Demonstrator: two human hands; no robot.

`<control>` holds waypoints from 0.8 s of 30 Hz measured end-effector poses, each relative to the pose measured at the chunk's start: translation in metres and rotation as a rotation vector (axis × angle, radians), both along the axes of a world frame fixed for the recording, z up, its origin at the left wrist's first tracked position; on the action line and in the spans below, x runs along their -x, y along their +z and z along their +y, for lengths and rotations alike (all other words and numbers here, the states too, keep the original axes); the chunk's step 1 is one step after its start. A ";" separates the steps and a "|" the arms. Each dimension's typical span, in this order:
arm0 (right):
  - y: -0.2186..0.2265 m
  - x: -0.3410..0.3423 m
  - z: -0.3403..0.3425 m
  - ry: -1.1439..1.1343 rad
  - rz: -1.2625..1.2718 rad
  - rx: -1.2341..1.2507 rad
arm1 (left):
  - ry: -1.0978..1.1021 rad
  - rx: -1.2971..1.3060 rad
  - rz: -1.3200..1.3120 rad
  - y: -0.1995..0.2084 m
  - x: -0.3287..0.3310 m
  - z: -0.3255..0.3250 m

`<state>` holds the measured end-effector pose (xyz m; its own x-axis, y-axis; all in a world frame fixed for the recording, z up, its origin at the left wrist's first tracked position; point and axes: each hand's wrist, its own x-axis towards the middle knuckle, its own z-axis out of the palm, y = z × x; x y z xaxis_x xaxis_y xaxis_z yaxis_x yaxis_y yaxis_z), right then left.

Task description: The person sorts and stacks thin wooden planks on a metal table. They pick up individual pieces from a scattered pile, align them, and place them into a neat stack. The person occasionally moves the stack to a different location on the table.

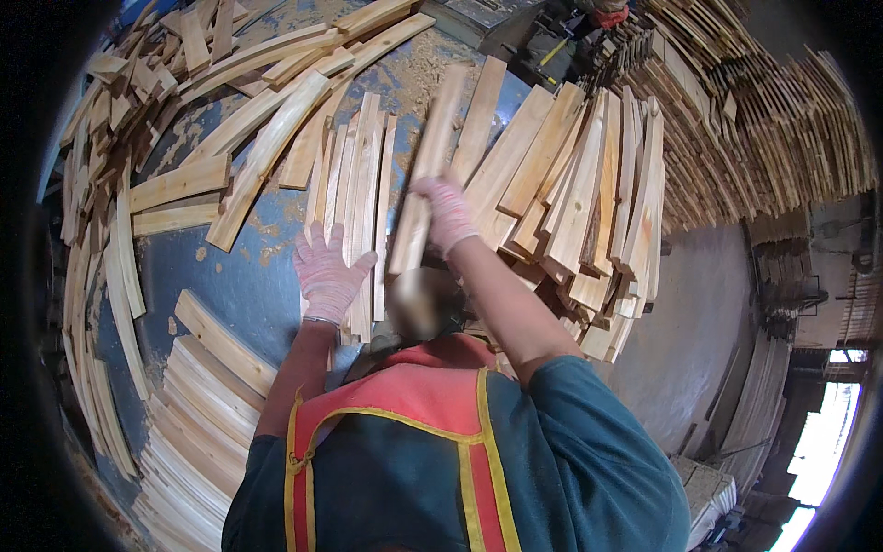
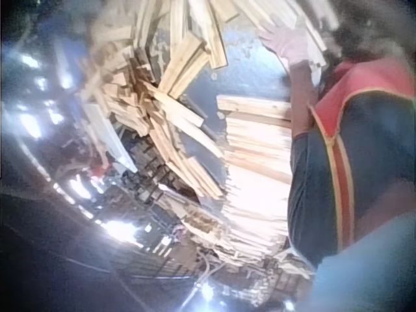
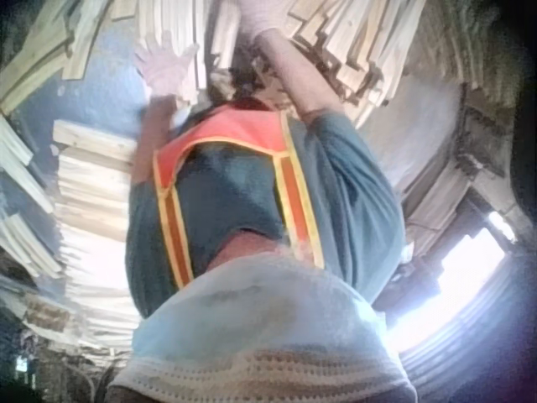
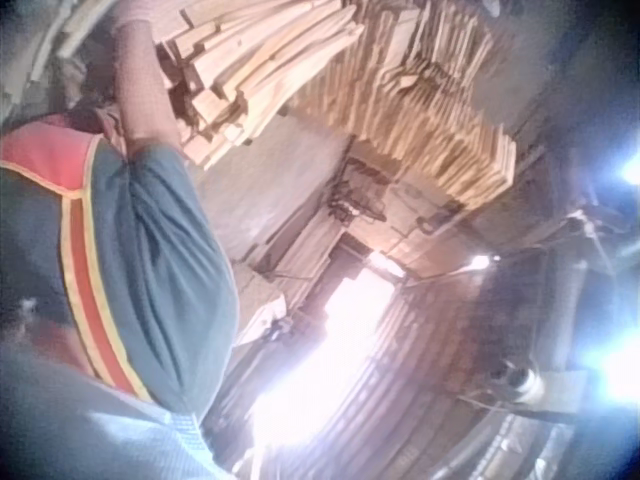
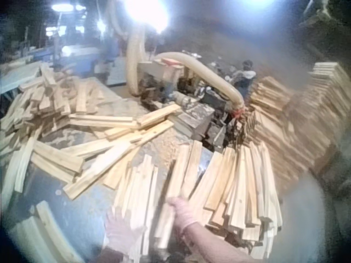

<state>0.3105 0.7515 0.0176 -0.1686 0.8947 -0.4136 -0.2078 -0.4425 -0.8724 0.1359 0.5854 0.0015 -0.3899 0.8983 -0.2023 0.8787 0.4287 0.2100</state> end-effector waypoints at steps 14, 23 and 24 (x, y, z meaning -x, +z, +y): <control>0.016 0.032 -0.005 0.768 -0.718 0.086 | -0.038 -0.003 0.098 -0.007 -0.025 0.016; -0.037 0.009 0.172 0.079 -1.469 -0.126 | -0.142 -0.157 0.008 0.018 -0.024 0.025; -0.059 0.006 0.178 0.001 -1.499 -0.110 | -0.143 -0.202 -0.007 0.008 -0.026 0.022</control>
